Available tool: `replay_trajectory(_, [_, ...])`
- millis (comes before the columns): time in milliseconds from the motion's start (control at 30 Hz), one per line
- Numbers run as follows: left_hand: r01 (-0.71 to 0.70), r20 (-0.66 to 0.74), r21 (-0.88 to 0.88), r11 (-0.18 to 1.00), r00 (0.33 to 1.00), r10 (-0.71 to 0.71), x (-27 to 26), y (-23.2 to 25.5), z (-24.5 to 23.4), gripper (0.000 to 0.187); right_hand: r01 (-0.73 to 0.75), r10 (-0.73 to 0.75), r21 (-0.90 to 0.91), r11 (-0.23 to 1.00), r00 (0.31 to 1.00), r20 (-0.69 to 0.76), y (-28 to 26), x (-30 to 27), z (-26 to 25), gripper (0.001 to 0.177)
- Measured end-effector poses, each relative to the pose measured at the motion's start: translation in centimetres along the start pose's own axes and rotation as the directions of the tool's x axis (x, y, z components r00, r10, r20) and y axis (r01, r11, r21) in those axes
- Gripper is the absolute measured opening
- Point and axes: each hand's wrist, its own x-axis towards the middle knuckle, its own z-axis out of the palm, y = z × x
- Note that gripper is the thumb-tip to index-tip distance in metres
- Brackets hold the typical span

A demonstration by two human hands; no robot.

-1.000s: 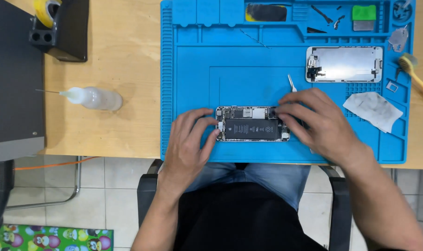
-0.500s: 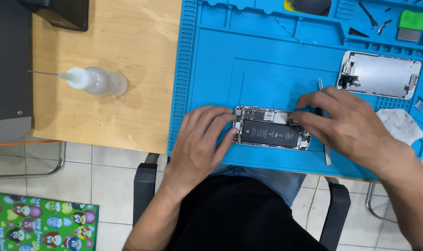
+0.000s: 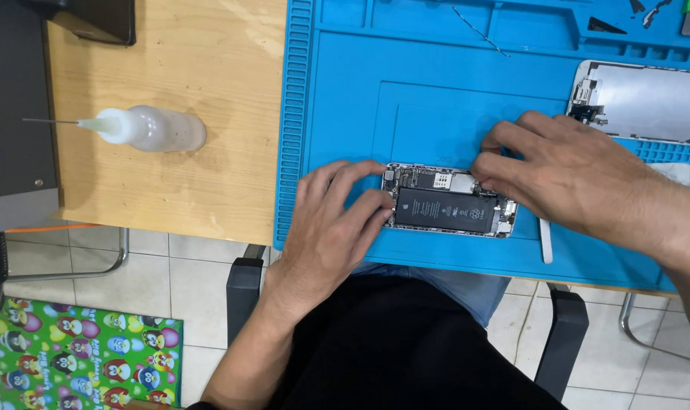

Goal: The person works on a disassembled smartphone placed on a blue mat. They use tweezers to disconnect and remove a ribbon cable from the phone's internal components, then manipulate the cable with their hands.

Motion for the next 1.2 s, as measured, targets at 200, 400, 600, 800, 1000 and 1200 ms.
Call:
replay_trajectory(200, [0.004,0.016,0.109,0.994,1.000,-0.005,0.3,0.7,0.4,0.011,0.034,-0.034,-0.003,0.999,0.999,-0.022,0.3,0.2,0.3,0.022])
replay_trajectory(400, [0.013,0.028,0.212,0.977,0.999,-0.019,0.7,1.5,0.6,0.015,0.050,-0.049,0.043,0.998,0.998,-0.035,0.2,0.4,-0.1,0.021])
replay_trajectory(600, [0.019,0.024,0.399,0.917,0.999,-0.031,0.5,2.0,1.4,0.019,0.083,-0.083,0.023,0.996,0.996,-0.034,0.1,0.1,-0.6,0.028])
replay_trajectory(800, [0.060,0.050,0.432,0.900,0.995,-0.090,0.2,2.6,1.9,0.012,0.093,-0.077,0.096,0.991,0.985,-0.157,0.3,-0.1,0.1,0.012])
replay_trajectory(1000, [0.114,0.061,0.278,0.954,0.989,-0.136,-0.5,3.5,1.3,0.016,0.073,-0.039,0.162,0.984,0.978,-0.207,0.0,-1.0,0.2,0.022])
replay_trajectory(1200, [0.162,-0.105,0.041,0.986,0.982,-0.157,-1.8,3.6,2.5,0.016,-0.058,0.106,0.140,0.988,0.924,-0.367,-0.4,-3.5,1.6,0.033])
